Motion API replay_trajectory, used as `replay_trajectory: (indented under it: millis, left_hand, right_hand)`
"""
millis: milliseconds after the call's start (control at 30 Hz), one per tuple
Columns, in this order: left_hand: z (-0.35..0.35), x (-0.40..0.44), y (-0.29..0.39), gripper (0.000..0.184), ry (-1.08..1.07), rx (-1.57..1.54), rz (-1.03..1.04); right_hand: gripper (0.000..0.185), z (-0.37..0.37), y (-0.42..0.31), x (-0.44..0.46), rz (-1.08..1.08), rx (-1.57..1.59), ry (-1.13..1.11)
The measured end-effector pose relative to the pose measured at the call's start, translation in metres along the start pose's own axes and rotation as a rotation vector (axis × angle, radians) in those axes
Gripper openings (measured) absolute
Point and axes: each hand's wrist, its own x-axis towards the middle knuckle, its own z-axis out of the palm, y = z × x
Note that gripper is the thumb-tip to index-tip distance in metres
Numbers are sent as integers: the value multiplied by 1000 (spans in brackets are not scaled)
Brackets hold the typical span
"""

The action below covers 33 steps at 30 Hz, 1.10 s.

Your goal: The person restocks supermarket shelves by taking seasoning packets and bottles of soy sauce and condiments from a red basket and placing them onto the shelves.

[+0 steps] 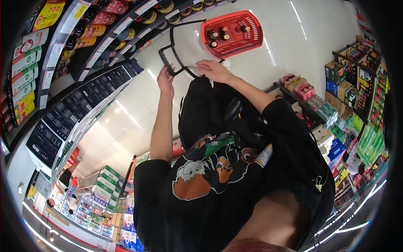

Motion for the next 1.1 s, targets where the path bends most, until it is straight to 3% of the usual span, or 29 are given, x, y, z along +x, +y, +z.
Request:
replay_trajectory:
  millis: [67, 133, 200, 367, 467, 533, 600, 633, 667, 767, 867, 933, 967, 1000, 1033, 1100]
  left_hand:
    - [-26, 7, 4, 52, 81, 18, 58]
    - [-52, 14, 9, 47, 193, 17, 96]
    - [-76, 29, 8, 29, 351, -51, 98]
    - [-144, 59, 6, 18, 510, 88, 195]
    - [-197, 92, -6, 38, 553, 148, 230]
    - [-211, 98, -7, 54, 642, 462, 142]
    - [-229, 107, -25, 73, 698, 1301, 344]
    - [-232, 105, -25, 79, 658, 1418, 306]
    - [-229, 104, -16, 81, 661, 1441, 130]
    - [-200, 96, -2, 87, 683, 1540, 68]
    - [-214, 129, -30, 86, 724, 1600, 54]
    - [-199, 141, -56, 86, 896, 1689, 116]
    - [-192, 147, -67, 83, 917, 1716, 370]
    - [-155, 143, -67, 75, 843, 1672, 556]
    - [-125, 144, -78, 64, 710, 1636, 921]
    - [-51, 153, -116, 53, 386, 1352, 896]
  right_hand:
    - [42, 7, 1, -4, 7, 45, -14]
    - [39, 12, -9, -6, 94, 52, -39]
    - [38, 15, -7, -8, 116, 101, -88]
    - [32, 14, -11, -10, 110, 254, -137]
    - [31, 7, 0, -6, 116, 231, -174]
    - [31, -7, 0, -3, 148, 186, -176]
    - [31, -10, 7, 1, 178, 154, -179]
    - [31, -13, 13, 4, 165, 199, -152]
    - [31, -19, 19, 7, 151, 242, -124]
    - [31, -39, 31, 9, 151, 266, -120]
    - [35, -54, 53, 10, 136, 265, -124]
    - [34, -68, 60, 10, 169, 259, -115]
    - [34, -75, 66, 9, 178, 261, -117]
    - [34, -81, 73, 7, 182, 265, -123]
    - [34, -86, 79, 5, 189, 273, -110]
    - [34, -96, 90, 9, 186, 278, -95]
